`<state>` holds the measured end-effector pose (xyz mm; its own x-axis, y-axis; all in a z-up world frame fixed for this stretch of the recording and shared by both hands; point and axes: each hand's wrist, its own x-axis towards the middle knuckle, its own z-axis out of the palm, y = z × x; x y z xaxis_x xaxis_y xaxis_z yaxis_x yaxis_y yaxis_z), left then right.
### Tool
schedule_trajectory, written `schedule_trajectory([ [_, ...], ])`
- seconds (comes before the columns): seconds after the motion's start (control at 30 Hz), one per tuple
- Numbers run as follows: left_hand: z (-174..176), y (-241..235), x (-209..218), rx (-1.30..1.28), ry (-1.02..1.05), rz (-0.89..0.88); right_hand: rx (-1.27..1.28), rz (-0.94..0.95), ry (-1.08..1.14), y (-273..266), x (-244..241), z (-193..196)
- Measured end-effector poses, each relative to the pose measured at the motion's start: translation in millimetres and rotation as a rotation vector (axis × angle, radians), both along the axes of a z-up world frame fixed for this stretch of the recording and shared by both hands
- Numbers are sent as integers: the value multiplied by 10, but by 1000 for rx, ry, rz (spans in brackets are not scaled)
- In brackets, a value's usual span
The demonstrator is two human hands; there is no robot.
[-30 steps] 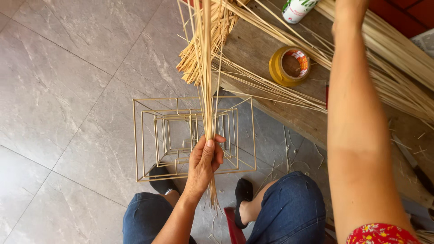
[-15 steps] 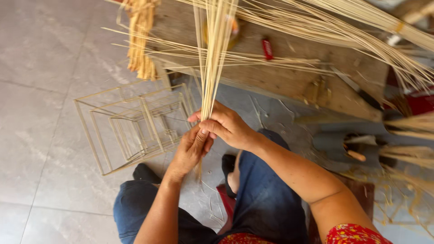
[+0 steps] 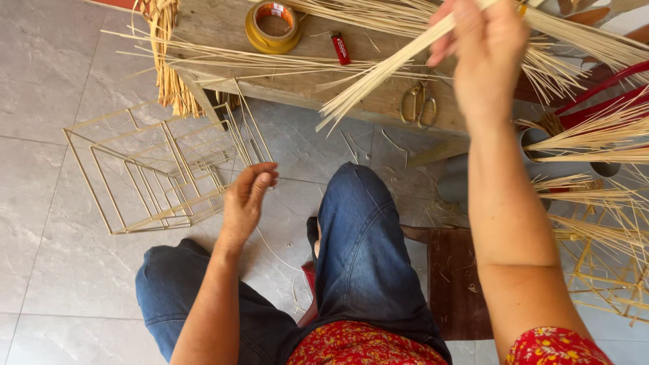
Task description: The person uses a handheld blowtorch to heat a bundle of thin bamboo sticks held in the left hand. After heating, the person sets the torch down, picks up a pair of scissors, and walks to an outdoor area to pick up a bundle of dried palm fronds.
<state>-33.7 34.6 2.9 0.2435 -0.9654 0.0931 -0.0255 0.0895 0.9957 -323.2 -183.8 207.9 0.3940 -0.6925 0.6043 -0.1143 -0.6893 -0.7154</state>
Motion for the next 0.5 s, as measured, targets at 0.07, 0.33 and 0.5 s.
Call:
schedule_trajectory([
  [0.07, -15, 77, 67, 25, 20, 68, -82, -31, 8, -187, -139, 63],
  [0.33, -43, 414, 172, 98, 41, 219, -218, -224, 160, -718, -103, -369],
  [0.5, -61, 507, 193, 118, -14, 264, -98, -201, 228, -637, 74, -614],
])
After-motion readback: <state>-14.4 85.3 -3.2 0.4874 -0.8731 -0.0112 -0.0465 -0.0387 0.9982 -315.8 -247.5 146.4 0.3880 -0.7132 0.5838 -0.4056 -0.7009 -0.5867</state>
